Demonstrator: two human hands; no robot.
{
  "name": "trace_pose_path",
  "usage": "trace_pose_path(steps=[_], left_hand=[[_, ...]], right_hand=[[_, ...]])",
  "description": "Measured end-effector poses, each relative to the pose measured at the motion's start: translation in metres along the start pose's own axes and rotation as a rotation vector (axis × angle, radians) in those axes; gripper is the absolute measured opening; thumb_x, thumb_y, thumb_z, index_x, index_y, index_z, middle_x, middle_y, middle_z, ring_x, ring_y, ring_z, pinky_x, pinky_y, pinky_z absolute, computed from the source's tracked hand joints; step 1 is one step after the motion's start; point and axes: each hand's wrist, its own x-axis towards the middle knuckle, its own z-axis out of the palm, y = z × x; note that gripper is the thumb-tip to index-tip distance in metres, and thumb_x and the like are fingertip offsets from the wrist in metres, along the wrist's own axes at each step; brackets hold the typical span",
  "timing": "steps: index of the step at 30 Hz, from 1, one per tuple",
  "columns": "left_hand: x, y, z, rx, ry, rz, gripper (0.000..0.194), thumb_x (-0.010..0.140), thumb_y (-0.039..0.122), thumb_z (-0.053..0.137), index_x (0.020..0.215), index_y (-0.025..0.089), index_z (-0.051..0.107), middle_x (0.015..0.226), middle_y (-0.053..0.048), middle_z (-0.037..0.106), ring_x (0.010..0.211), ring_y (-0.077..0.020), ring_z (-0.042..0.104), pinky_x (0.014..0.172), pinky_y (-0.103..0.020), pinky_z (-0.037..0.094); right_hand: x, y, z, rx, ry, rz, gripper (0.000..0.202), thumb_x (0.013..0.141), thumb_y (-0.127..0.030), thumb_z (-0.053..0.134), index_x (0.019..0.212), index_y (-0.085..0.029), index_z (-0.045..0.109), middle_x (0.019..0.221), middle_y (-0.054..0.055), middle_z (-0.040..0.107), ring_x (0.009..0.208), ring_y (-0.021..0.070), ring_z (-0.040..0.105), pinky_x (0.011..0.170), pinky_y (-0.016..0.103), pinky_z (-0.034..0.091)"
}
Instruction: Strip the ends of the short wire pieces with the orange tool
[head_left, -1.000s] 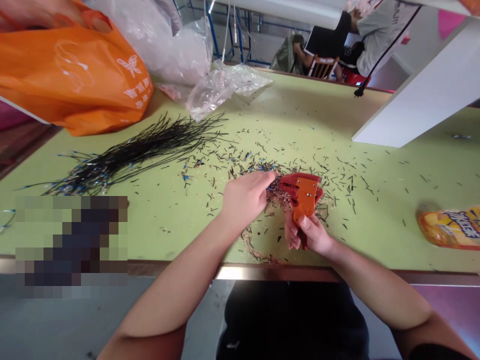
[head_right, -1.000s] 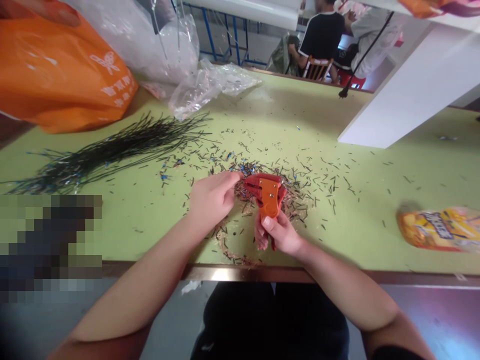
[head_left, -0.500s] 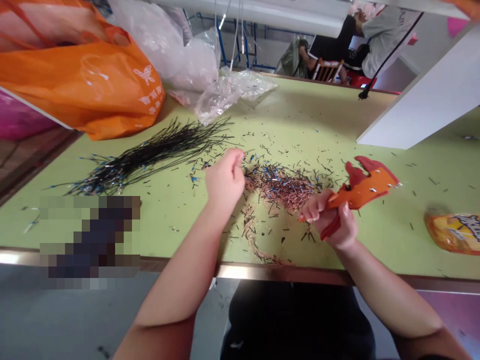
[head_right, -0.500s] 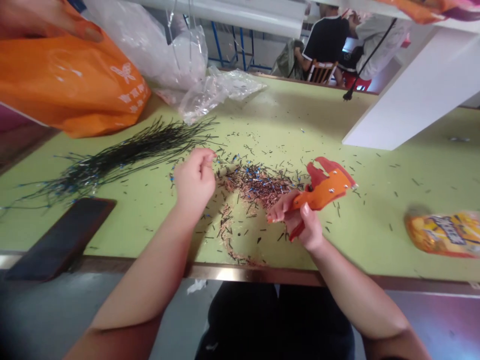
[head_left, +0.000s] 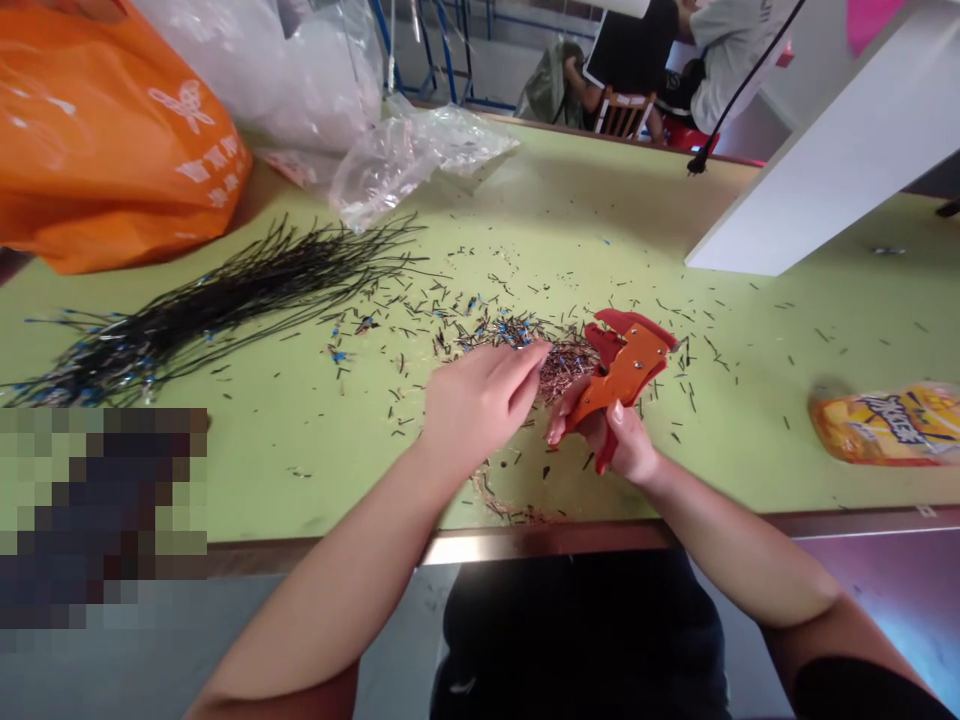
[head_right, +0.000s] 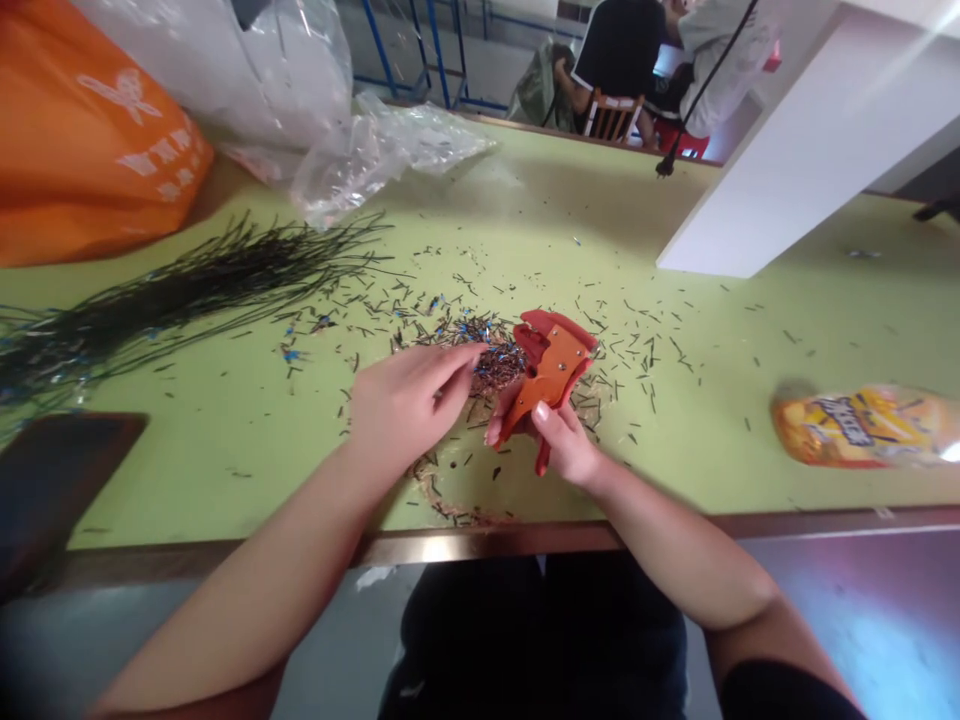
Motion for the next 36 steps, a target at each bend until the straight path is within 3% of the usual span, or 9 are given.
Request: trace_pose_path(steps=[7,11,17,25,30,33,36], left_hand=[[-0.002,0.013,0.002,-0.082,0.172,0.083,0.012,0.098,0.017,0.064,0.107,0.022,0.071,0.061,0.004,0.065,0.054,-0.0104,0.057,0.053,-0.026,0.038],[-0.002,0.014,0.002,-0.115,0.187,0.101,0.015,0.097,0.014,0.063,0.108,0.023,0.068,0.063,0.005,0.066,0.055,-0.0101,0.058,0.054,-0.025,0.039],[-0.001,0.016,0.003,-0.108,0.175,0.141,0.013,0.096,0.014,0.066,0.107,0.021,0.067,0.067,0.005,0.07,0.056,-0.0103,0.059,0.052,-0.025,0.04],[-0.002,0.011,0.004,-0.103,0.191,0.097,0.013,0.097,0.014,0.064,0.107,0.021,0.068,0.064,0.005,0.067,0.054,-0.0103,0.057,0.052,-0.025,0.039],[-0.002,0.007,0.005,-0.128,0.176,0.071,0.013,0.098,0.016,0.063,0.109,0.021,0.07,0.066,0.004,0.068,0.055,-0.0098,0.058,0.056,-0.025,0.042],[-0.003,0.006,0.006,-0.134,0.161,0.082,0.015,0.099,0.017,0.064,0.11,0.022,0.071,0.064,0.004,0.066,0.054,-0.0096,0.057,0.055,-0.025,0.041],[-0.004,0.007,0.006,-0.154,0.174,0.09,0.016,0.098,0.016,0.065,0.111,0.022,0.071,0.064,0.005,0.066,0.054,-0.0096,0.057,0.055,-0.025,0.042]], right_hand=[[0.0,0.004,-0.004,-0.038,-0.019,0.023,0.052,0.091,-0.075,0.06,0.099,-0.023,0.064,0.085,0.008,0.07,0.094,0.0284,0.073,0.082,0.043,0.063],[-0.002,0.01,-0.007,-0.084,-0.027,0.02,0.054,0.09,-0.075,0.061,0.102,-0.022,0.068,0.091,0.01,0.073,0.099,0.0289,0.074,0.084,0.043,0.064],[-0.002,0.009,-0.008,-0.101,0.092,0.072,0.036,0.091,-0.046,0.076,0.12,-0.025,0.071,0.11,0.006,0.077,0.108,0.0248,0.074,0.101,0.043,0.06],[0.007,-0.002,-0.004,-0.077,0.054,0.162,0.038,0.085,-0.036,0.079,0.121,-0.025,0.073,0.117,0.007,0.077,0.118,0.028,0.07,0.104,0.045,0.058],[0.009,-0.005,-0.002,0.021,0.086,0.144,0.036,0.091,-0.041,0.076,0.121,-0.023,0.069,0.101,0.005,0.074,0.096,0.0232,0.073,0.09,0.041,0.062],[0.009,-0.009,-0.002,0.057,0.139,0.122,0.032,0.092,-0.052,0.074,0.102,-0.021,0.07,0.08,0.002,0.068,0.076,0.0204,0.071,0.074,0.037,0.063],[0.008,-0.013,-0.001,0.062,0.137,0.083,0.041,0.093,-0.059,0.07,0.081,-0.02,0.065,0.066,0.0,0.061,0.061,0.0175,0.064,0.065,0.035,0.062]])
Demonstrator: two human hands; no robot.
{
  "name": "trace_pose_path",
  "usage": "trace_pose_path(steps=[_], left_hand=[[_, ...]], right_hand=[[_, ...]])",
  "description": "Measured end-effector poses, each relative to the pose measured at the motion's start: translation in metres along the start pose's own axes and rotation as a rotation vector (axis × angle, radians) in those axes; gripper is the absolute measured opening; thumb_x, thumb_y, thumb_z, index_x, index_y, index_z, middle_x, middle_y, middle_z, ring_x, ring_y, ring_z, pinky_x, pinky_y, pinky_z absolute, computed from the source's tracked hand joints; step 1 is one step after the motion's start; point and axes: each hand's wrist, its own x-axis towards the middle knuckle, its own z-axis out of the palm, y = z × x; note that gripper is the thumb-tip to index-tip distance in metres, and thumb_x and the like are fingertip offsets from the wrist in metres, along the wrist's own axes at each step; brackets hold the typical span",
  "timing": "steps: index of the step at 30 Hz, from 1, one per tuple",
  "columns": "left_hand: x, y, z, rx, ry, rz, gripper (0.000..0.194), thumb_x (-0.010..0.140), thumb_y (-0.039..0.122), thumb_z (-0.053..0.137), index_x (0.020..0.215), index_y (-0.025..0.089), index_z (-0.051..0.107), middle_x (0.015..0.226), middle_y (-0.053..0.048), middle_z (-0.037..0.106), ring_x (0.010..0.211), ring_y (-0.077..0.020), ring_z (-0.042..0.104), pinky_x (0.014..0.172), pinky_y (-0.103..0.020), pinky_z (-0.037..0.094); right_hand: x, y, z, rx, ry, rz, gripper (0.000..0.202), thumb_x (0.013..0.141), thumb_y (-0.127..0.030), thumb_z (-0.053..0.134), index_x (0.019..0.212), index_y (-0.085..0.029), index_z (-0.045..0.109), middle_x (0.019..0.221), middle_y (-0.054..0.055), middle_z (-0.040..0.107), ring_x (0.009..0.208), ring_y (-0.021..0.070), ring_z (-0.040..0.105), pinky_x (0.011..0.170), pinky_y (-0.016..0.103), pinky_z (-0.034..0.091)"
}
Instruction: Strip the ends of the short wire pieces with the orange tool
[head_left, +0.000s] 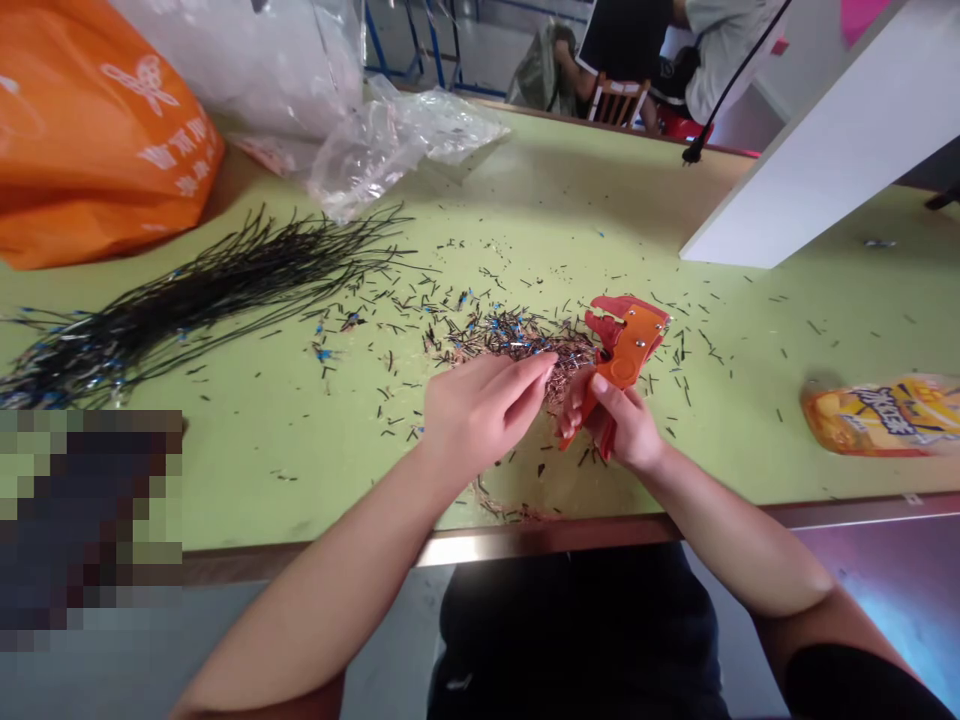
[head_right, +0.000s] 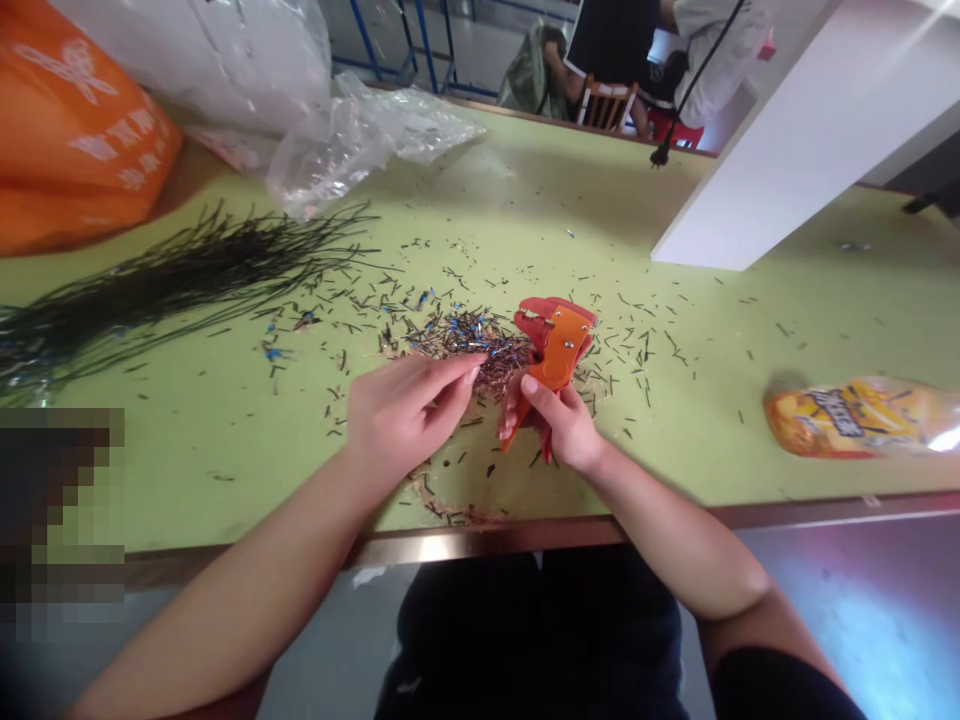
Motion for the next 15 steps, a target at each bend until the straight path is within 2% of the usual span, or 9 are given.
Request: trace_pose_path(steps=[3,8,11,15], left_hand=[[0.001,0.001,-0.001,0.002,-0.003,-0.007,0.015,0.098,0.016,0.064,0.11,0.022,0.071,0.062,0.005,0.064,0.053,-0.0094,0.056,0.055,-0.025,0.042],[0.002,0.001,0.0,0.006,0.004,-0.003,0.015,0.099,0.015,0.062,0.109,0.021,0.071,0.066,0.003,0.068,0.055,-0.01,0.06,0.056,-0.026,0.044],[0.001,0.001,0.0,0.01,-0.024,0.002,0.014,0.099,0.016,0.062,0.109,0.021,0.07,0.068,0.003,0.071,0.057,-0.0105,0.061,0.056,-0.026,0.044],[0.0,0.003,0.0,0.015,-0.059,0.017,0.013,0.098,0.016,0.064,0.109,0.021,0.07,0.068,0.003,0.07,0.057,-0.0109,0.06,0.056,-0.026,0.043]], right_hand=[[-0.002,-0.002,0.002,0.013,-0.058,-0.036,0.043,0.095,-0.06,0.067,0.082,-0.019,0.065,0.067,0.0,0.061,0.061,0.017,0.064,0.069,0.036,0.063],[-0.001,-0.002,0.005,-0.069,-0.135,-0.04,0.028,0.094,-0.046,0.073,0.103,-0.02,0.068,0.091,0.005,0.073,0.091,0.0209,0.073,0.09,0.039,0.062],[-0.001,0.004,0.002,-0.092,-0.114,-0.027,0.027,0.095,-0.043,0.073,0.111,-0.021,0.068,0.097,0.005,0.075,0.094,0.0205,0.073,0.091,0.038,0.063],[-0.002,0.015,-0.005,-0.163,-0.007,0.01,0.028,0.092,-0.045,0.076,0.107,-0.022,0.072,0.094,0.004,0.075,0.088,0.0209,0.074,0.085,0.038,0.066]])
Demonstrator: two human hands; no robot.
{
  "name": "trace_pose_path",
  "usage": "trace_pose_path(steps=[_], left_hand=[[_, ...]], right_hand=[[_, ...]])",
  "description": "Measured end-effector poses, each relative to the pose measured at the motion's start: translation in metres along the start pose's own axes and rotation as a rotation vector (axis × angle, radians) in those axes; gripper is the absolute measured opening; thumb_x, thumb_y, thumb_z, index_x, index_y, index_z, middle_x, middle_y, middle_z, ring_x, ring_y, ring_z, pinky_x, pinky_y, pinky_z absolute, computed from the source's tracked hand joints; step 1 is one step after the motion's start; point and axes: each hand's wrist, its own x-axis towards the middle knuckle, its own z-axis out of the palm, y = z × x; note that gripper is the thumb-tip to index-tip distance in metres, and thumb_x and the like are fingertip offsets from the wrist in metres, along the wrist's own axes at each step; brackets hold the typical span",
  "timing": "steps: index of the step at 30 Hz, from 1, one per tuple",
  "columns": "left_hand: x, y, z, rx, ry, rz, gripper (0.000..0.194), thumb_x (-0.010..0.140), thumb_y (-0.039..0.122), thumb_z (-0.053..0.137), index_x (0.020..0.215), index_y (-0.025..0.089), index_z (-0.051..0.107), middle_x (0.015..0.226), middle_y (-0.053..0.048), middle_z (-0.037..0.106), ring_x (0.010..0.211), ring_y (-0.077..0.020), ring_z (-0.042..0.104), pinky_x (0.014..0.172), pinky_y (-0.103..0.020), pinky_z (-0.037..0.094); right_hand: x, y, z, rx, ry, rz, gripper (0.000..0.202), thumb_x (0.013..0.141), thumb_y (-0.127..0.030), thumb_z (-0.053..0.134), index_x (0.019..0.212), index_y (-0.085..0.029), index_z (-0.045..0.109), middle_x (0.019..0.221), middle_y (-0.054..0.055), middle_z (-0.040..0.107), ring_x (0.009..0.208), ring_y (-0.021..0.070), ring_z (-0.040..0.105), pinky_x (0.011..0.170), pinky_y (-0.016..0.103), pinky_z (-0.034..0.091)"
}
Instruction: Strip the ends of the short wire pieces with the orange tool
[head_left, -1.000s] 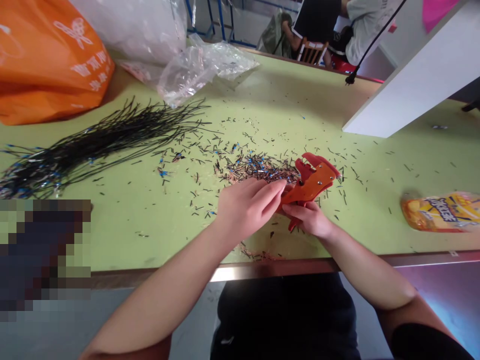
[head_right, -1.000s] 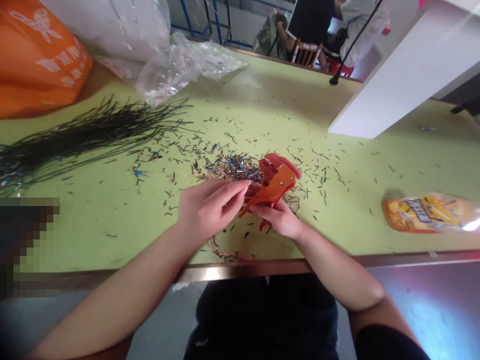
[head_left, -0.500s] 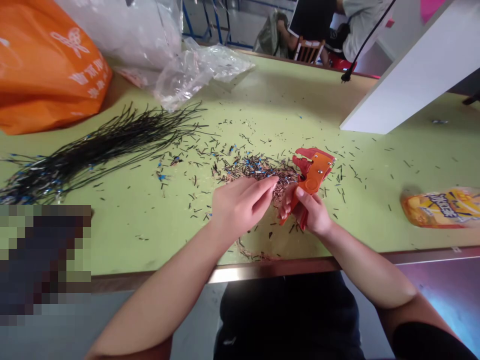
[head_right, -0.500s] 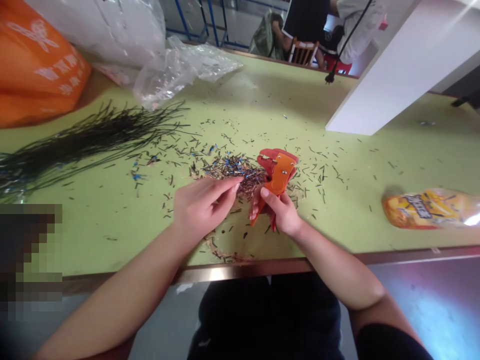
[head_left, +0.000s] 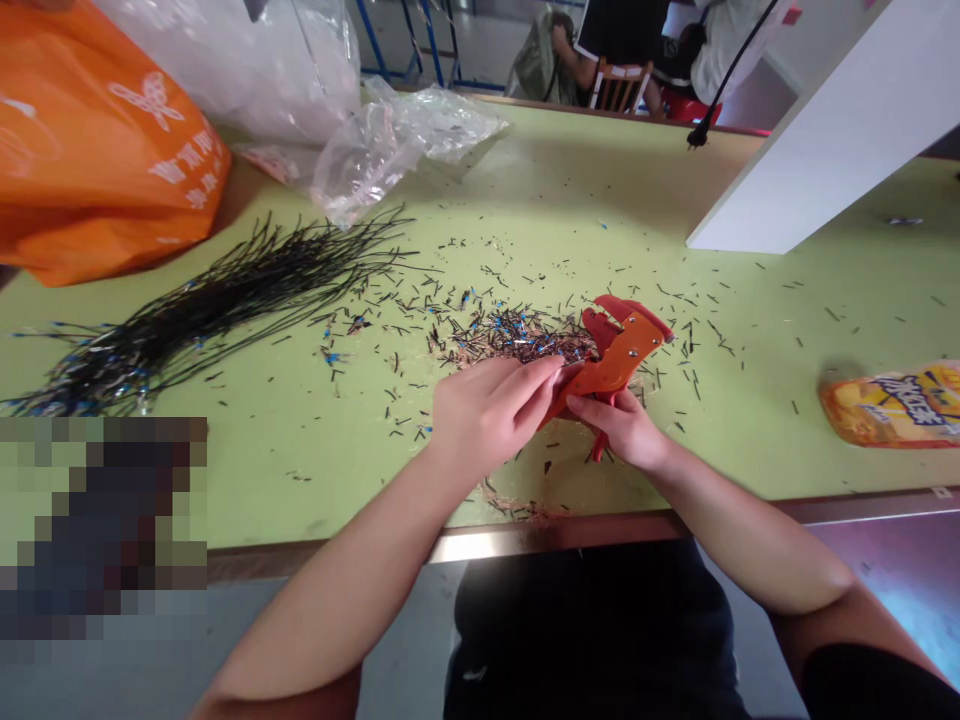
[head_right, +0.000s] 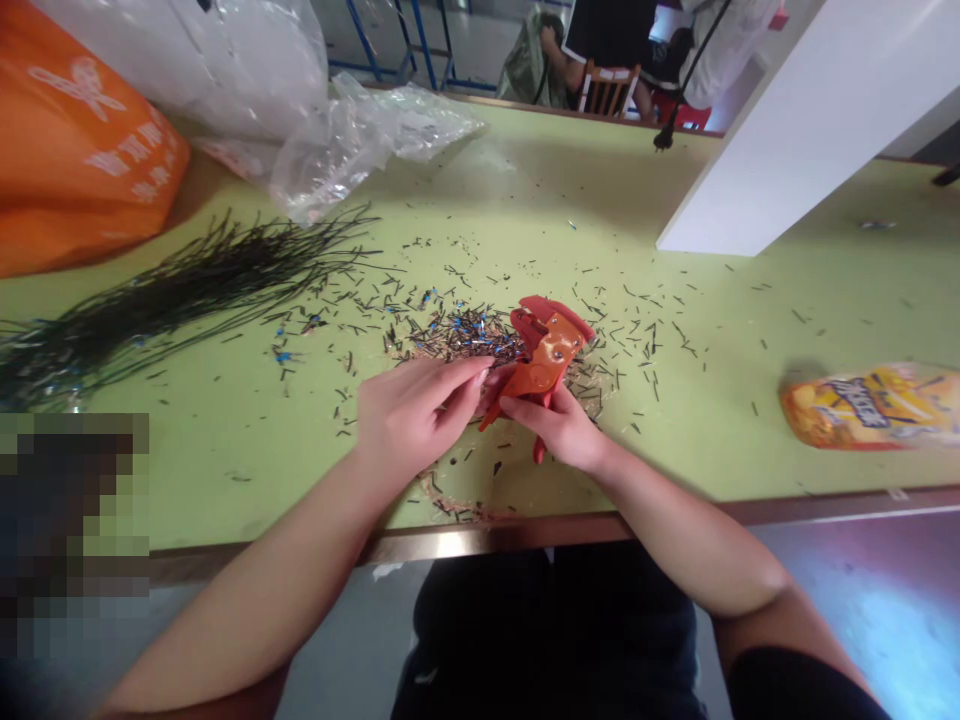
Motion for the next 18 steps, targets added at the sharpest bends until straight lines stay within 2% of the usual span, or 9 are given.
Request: trace_pose_path(steps=[5,11,14,18], left_hand=[[0.0,0.005,0.0,0.019,-0.02,0.014,0.012,0.099,0.018,0.064,0.108,0.021,0.07,0.063,0.004,0.067,0.054,-0.011,0.058,0.054,-0.026,0.039],[0.001,0.005,0.002,0.05,0.014,0.011,0.011,0.097,0.015,0.065,0.106,0.02,0.069,0.065,0.004,0.069,0.054,-0.011,0.058,0.052,-0.026,0.039],[0.001,0.004,0.002,0.069,0.034,0.0,0.01,0.097,0.015,0.064,0.105,0.02,0.069,0.064,0.004,0.069,0.054,-0.0108,0.059,0.052,-0.026,0.038],[0.0,0.007,0.003,0.069,0.034,0.018,0.011,0.096,0.017,0.067,0.106,0.021,0.069,0.061,0.005,0.066,0.052,-0.0104,0.056,0.05,-0.026,0.036]], right_hand=[[-0.001,0.007,-0.003,-0.077,0.06,0.047,0.032,0.088,-0.046,0.078,0.106,-0.02,0.074,0.098,0.005,0.077,0.092,0.0233,0.073,0.088,0.041,0.066],[0.0,-0.004,0.005,-0.05,-0.008,-0.063,0.024,0.093,-0.041,0.075,0.108,-0.023,0.072,0.099,0.004,0.075,0.096,0.0208,0.073,0.1,0.04,0.061],[-0.001,-0.008,0.008,-0.052,-0.01,-0.11,0.021,0.094,-0.04,0.074,0.106,-0.023,0.07,0.106,0.004,0.073,0.099,0.021,0.072,0.098,0.038,0.061],[-0.003,-0.003,0.006,-0.15,0.025,-0.061,0.033,0.09,-0.052,0.075,0.099,-0.021,0.072,0.095,0.005,0.074,0.091,0.0222,0.071,0.086,0.036,0.063]])
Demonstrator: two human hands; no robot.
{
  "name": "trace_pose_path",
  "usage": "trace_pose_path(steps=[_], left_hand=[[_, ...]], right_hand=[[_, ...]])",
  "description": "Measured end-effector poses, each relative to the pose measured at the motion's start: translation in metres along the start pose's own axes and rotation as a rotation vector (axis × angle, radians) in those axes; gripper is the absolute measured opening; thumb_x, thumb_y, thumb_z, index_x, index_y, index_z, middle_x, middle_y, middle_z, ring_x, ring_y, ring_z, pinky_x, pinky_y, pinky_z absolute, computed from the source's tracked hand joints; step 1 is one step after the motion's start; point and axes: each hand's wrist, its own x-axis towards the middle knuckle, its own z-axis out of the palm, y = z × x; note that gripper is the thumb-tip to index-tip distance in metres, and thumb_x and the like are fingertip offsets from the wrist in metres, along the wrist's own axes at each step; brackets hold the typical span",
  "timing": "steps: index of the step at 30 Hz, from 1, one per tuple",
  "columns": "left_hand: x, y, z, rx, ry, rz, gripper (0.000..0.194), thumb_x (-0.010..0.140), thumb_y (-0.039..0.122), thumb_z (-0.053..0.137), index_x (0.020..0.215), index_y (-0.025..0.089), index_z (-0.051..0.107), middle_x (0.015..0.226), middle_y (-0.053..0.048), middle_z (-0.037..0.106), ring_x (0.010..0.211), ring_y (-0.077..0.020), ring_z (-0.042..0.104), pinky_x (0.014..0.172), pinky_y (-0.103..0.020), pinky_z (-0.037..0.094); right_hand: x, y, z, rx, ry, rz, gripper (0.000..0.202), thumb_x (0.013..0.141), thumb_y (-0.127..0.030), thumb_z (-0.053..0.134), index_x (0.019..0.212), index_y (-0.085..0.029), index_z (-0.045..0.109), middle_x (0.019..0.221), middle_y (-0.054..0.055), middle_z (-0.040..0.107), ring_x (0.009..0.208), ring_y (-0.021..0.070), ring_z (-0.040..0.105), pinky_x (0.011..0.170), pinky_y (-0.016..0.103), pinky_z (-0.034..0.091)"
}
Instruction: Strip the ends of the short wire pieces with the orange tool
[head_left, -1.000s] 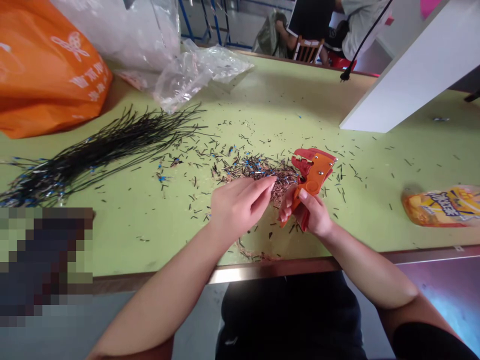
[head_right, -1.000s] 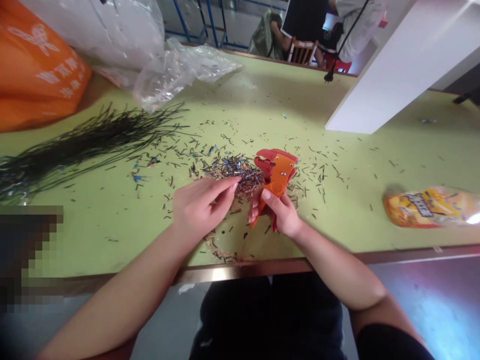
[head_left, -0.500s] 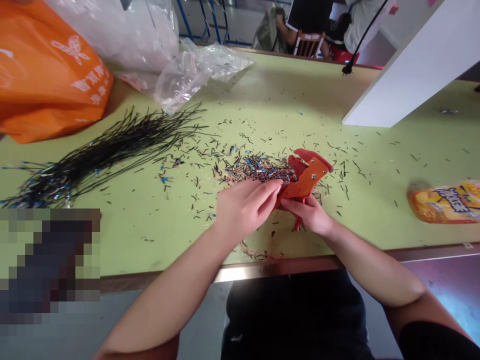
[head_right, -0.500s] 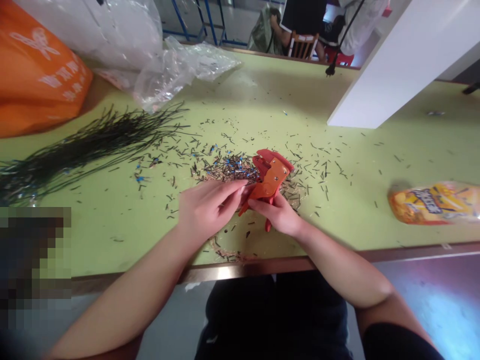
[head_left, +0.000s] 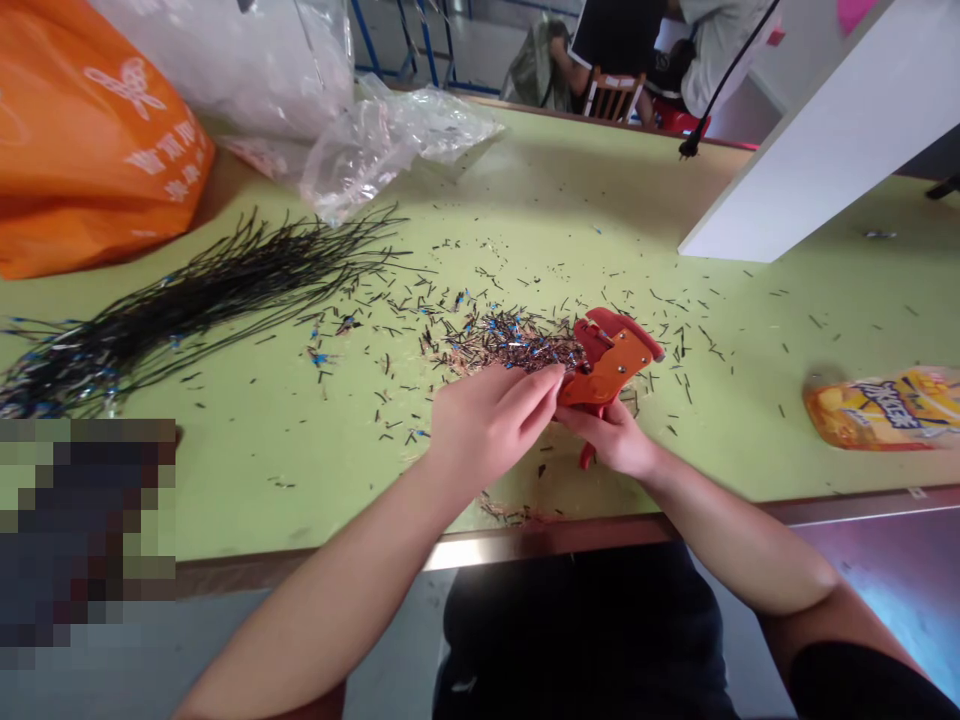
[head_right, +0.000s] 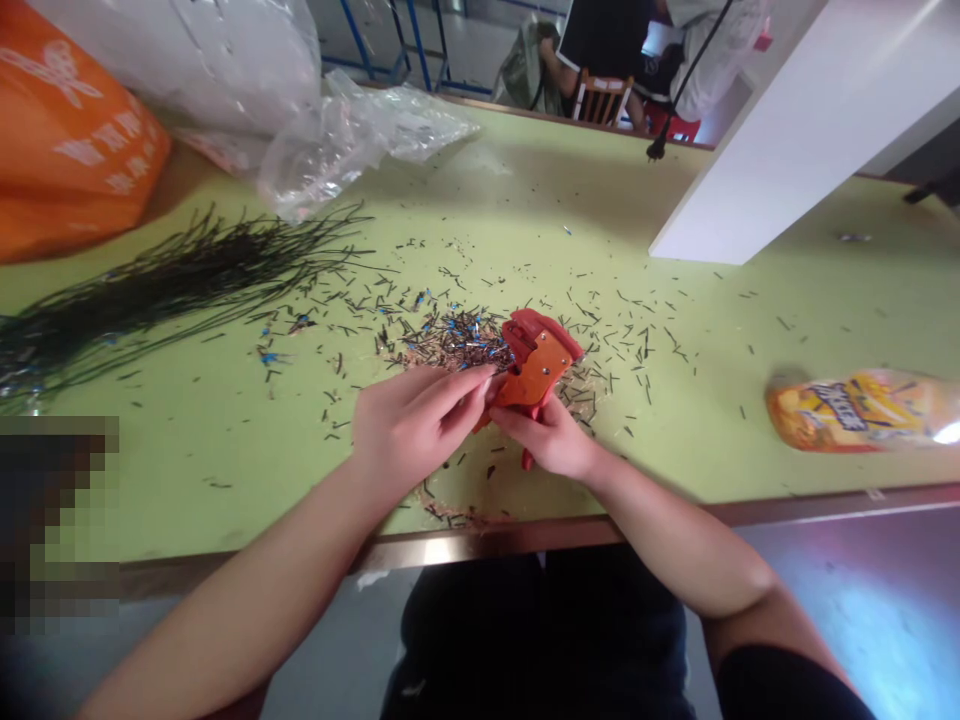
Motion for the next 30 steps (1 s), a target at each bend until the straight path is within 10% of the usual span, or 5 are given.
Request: trace_pose_path(steps=[30], left_hand=[[0.001,0.006,-0.005,-0.186,-0.059,0.045,0.019,0.094,0.013,0.066,0.112,0.02,0.065,0.075,0.002,0.075,0.057,-0.0107,0.063,0.053,-0.026,0.045]], right_hand=[[-0.004,-0.013,0.008,-0.04,0.034,0.066,0.051,0.087,-0.074,0.067,0.08,-0.024,0.065,0.068,0.003,0.07,0.063,0.0204,0.067,0.063,0.036,0.063]])
